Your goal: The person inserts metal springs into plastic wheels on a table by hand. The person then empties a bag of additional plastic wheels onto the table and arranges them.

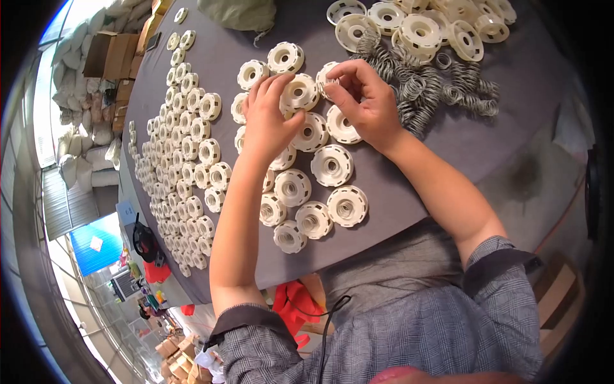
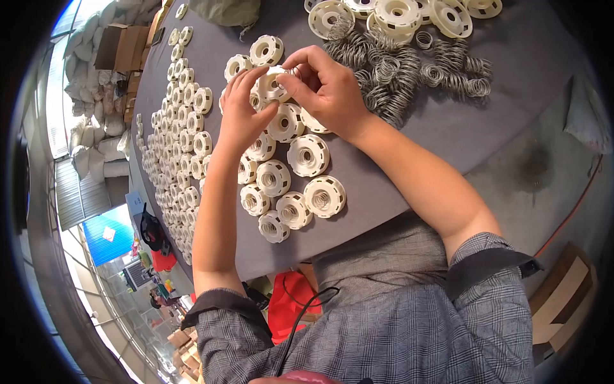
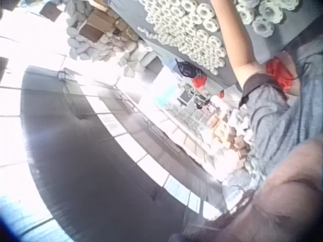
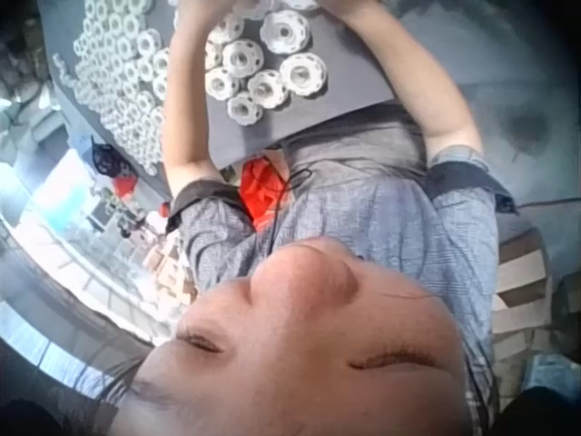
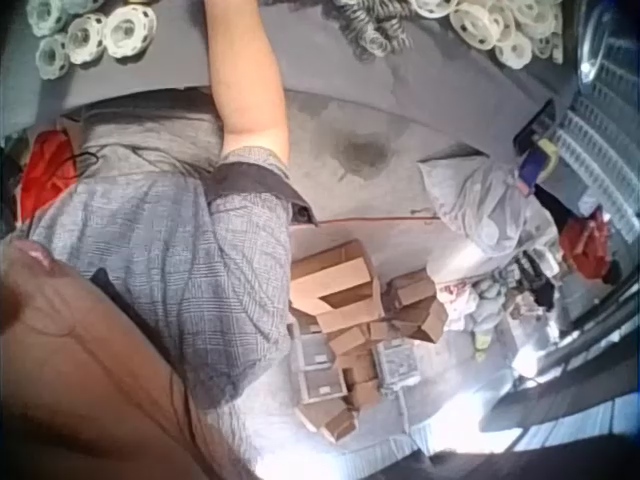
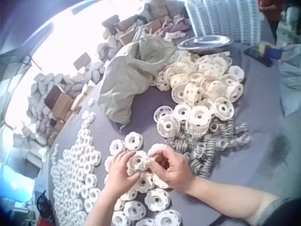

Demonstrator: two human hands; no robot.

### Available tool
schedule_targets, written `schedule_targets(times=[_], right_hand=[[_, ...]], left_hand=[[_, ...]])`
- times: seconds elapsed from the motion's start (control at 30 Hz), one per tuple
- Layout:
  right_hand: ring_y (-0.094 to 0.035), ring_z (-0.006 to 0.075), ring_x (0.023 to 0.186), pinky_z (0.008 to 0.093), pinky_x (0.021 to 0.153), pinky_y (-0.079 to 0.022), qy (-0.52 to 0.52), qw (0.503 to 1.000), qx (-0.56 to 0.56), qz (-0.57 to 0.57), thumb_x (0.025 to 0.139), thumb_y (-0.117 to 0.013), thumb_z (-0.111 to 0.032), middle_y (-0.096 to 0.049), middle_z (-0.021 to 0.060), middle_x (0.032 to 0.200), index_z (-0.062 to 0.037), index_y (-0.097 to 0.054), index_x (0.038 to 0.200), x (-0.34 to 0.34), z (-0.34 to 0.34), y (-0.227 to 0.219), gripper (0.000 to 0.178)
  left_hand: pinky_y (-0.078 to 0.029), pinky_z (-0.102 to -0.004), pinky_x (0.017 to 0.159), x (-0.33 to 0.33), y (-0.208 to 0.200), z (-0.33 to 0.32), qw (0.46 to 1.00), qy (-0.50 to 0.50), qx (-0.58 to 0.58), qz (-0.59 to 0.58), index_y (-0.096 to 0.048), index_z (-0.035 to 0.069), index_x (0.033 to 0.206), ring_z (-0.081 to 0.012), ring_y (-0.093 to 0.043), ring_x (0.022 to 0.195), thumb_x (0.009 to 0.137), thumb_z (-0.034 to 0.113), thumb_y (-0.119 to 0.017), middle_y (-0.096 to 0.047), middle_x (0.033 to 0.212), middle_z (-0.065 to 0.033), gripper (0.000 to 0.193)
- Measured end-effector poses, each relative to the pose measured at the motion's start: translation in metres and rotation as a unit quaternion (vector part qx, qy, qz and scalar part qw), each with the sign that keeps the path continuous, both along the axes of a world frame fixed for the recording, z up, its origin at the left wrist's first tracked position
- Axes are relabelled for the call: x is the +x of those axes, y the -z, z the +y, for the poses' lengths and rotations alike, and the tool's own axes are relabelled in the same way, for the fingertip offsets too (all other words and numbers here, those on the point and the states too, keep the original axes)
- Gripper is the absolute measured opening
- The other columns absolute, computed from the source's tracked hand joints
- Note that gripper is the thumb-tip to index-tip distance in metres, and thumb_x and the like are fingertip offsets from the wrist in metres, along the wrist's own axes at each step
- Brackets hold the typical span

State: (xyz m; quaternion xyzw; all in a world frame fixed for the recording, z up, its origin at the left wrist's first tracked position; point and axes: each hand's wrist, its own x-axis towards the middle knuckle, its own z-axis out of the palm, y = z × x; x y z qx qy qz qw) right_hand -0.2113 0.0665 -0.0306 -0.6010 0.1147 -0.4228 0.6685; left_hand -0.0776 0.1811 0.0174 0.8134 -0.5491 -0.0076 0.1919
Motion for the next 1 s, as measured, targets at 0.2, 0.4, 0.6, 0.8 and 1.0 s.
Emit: schedule_targets(times=[0.2,0.4,0.6,0.8,1.0], right_hand=[[-0.049,0.0024,0.055,0.0184,0.049,-0.041,0.021,0.999,0.005,-0.025,0.085,-0.067,-0.017,-0.054,-0.0019,0.064,-0.0051,-0.053,0.096,0.001,-0.003,0.0,0.022],[-0.049,0.0012,0.057,0.0177,0.05,-0.041,-0.015,0.997,0.057,-0.048,0.086,-0.066,-0.015,-0.055,-0.0018,0.066,-0.0034,-0.051,0.093,0.005,-0.002,0.004,0.02],[-0.05,0.001,0.058,0.0179,0.051,-0.041,-0.037,0.994,0.1,-0.017,0.087,-0.064,-0.015,-0.056,-0.0014,0.065,-0.0029,-0.051,0.093,0.0,-0.005,-0.002,0.019],[-0.055,0.0043,0.062,0.0199,0.053,-0.044,-0.074,0.991,0.107,0.018,0.088,-0.062,-0.017,-0.059,0.0025,0.072,-0.0027,-0.05,0.095,-0.001,-0.003,-0.004,0.021],[-0.058,0.0078,0.064,0.0224,0.054,-0.044,-0.146,0.983,0.104,0.042,0.089,-0.06,-0.021,-0.059,0.0035,0.07,-0.0038,-0.049,0.1,-0.002,-0.004,-0.007,0.023]], left_hand=[[-0.036,-0.0396,0.097,0.002,0.009,-0.012,0.998,-0.032,0.031,0.047,-0.06,0.011,0.109,-0.0287,-0.048,0.112,0.067,0.008,-0.069,-0.056,0.116,-0.0093,0.042],[-0.047,-0.0314,0.081,0.01,0.021,-0.005,0.998,-0.026,-0.04,0.048,-0.064,0.007,0.099,-0.0211,-0.057,0.098,0.07,0.011,-0.073,-0.06,0.108,-0.0064,0.031],[-0.048,-0.031,0.079,0.014,0.036,-0.01,0.989,-0.044,-0.126,0.057,-0.066,0.004,0.087,-0.0197,-0.06,0.092,0.073,0.01,-0.073,-0.062,0.102,-0.008,0.017],[-0.045,-0.0323,0.084,0.01,0.027,-0.007,0.99,-0.024,-0.129,0.051,-0.065,0.005,0.088,-0.0223,-0.058,0.097,0.073,0.008,-0.071,-0.061,0.103,-0.0088,0.017],[-0.043,-0.0269,0.081,-0.037,-0.008,-0.006,0.944,0.093,-0.184,0.257,-0.057,0.001,0.113,-0.0146,-0.055,0.095,0.074,-0.001,-0.067,-0.059,0.104,-0.007,0.04]])
